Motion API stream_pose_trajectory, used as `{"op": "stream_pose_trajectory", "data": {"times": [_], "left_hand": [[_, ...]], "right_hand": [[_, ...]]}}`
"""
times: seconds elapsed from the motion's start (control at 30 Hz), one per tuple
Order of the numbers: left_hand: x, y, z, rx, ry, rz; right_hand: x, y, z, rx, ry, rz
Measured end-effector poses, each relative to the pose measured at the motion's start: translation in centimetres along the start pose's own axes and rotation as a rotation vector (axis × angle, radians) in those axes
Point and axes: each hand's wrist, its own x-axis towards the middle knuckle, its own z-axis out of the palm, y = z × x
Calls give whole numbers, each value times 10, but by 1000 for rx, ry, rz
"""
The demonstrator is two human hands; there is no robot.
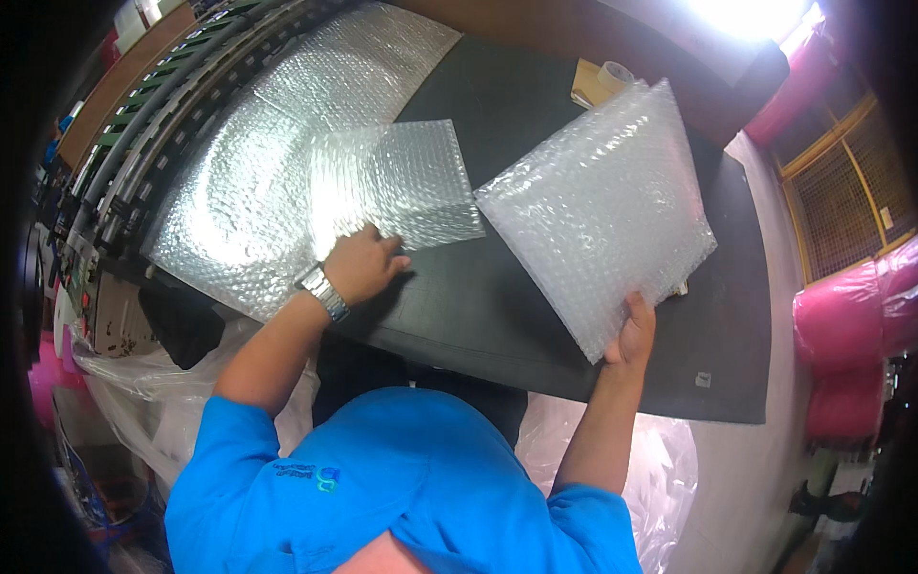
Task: The person measures and stacks bubble wrap sheets on a table using a tape measure. They repeatedly measure the dimensions of individual sheets, stack them, and place them into a plastic bag.
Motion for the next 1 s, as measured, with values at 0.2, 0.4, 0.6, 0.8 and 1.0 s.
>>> {"op": "stream_pose_trajectory", "data": {"times": [0.2, 0.4, 0.6, 0.8, 1.0], "left_hand": [[26, -11, 7, -32, 592, 87], [40, -24, 4, -135, 45, -177], [24, -66, 16, -1118, 131, -131], [-32, -83, -28, -1560, 536, -94], [-49, -91, -55, -1749, 664, 60]], "right_hand": [[-12, 2, -6, -38, 47, 49], [-20, 1, -9, -53, 97, 27], [-8, 6, -20, 48, 117, 36], [-5, 2, -8, -32, 153, -21], [-5, 1, 13, -442, 98, 12]]}}
